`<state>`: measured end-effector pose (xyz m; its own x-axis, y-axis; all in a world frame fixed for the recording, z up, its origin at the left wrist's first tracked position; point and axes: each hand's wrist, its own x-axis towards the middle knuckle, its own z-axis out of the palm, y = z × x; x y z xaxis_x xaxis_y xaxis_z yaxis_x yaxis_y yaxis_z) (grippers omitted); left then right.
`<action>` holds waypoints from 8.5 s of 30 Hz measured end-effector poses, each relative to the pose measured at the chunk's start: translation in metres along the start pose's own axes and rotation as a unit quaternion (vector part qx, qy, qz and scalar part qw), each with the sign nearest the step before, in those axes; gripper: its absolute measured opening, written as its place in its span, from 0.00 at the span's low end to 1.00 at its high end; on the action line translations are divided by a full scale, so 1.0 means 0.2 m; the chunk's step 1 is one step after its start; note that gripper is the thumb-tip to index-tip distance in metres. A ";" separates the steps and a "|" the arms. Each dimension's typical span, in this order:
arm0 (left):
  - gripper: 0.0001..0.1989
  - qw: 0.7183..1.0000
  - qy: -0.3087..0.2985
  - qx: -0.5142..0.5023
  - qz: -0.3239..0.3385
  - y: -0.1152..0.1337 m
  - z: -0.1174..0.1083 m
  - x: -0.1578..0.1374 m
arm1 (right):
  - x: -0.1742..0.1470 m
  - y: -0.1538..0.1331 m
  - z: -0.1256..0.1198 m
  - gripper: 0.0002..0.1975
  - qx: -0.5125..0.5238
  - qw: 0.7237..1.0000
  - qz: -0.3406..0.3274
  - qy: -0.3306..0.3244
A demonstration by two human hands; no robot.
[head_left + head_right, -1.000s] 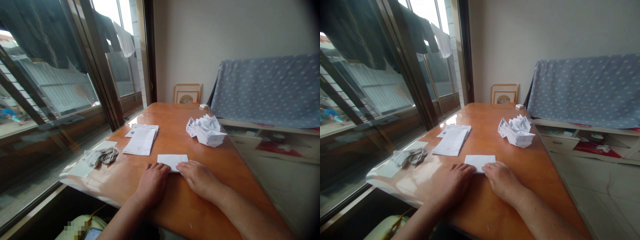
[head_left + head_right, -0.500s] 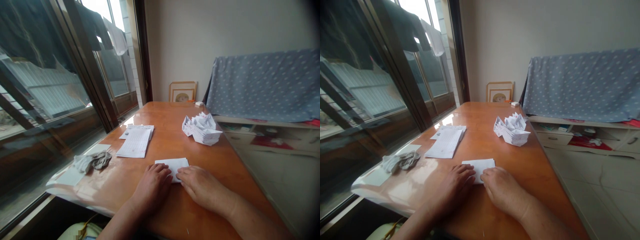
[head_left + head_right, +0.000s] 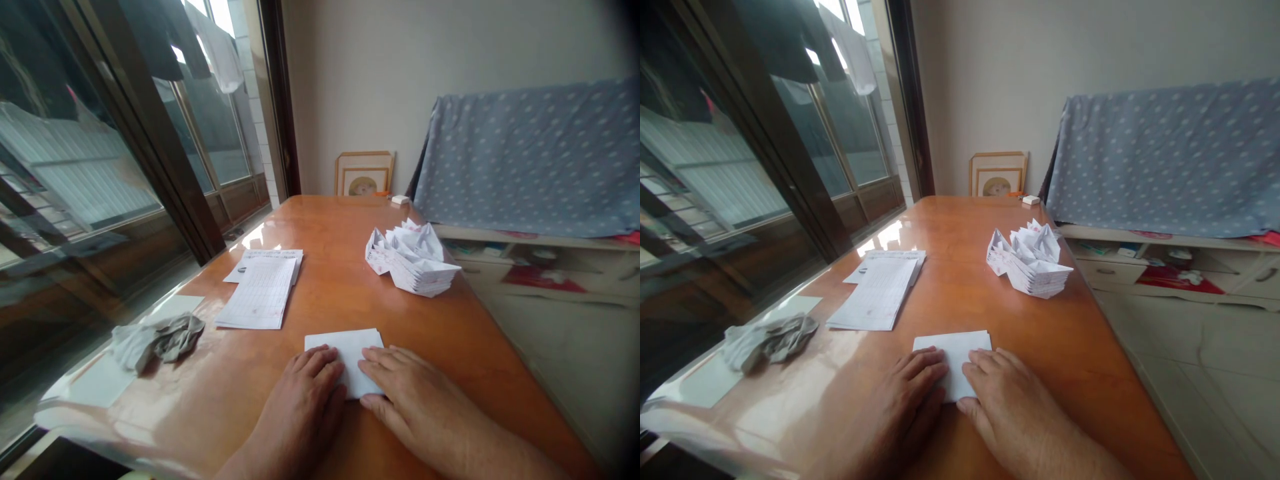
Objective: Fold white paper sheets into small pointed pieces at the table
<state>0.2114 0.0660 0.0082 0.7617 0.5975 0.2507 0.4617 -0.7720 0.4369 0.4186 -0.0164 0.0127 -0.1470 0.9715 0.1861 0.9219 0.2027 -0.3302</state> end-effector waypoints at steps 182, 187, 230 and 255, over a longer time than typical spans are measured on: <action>0.29 0.986 -0.101 -0.108 0.073 -0.28 -0.04 0.10 | -0.17 -0.34 -0.06 0.50 -0.104 0.992 0.018 -0.066; 0.30 0.983 -0.109 -0.125 0.075 -0.28 -0.06 0.10 | -0.14 -0.39 -0.05 0.46 -0.082 0.994 0.005 -0.072; 0.19 0.984 -0.038 -0.172 0.023 -0.28 0.04 0.09 | -0.06 -0.54 0.05 0.49 -0.016 0.998 -0.019 -0.065; 0.13 1.000 0.008 0.002 -0.029 -0.08 0.04 0.06 | -0.29 -0.23 -0.08 0.35 -0.132 0.988 0.075 -0.040</action>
<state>0.2160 0.0838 -0.0036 0.7260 0.6447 0.2395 0.5067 -0.7369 0.4475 0.3905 -0.0830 0.0315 -0.0194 0.9969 0.0769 0.9952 0.0267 -0.0938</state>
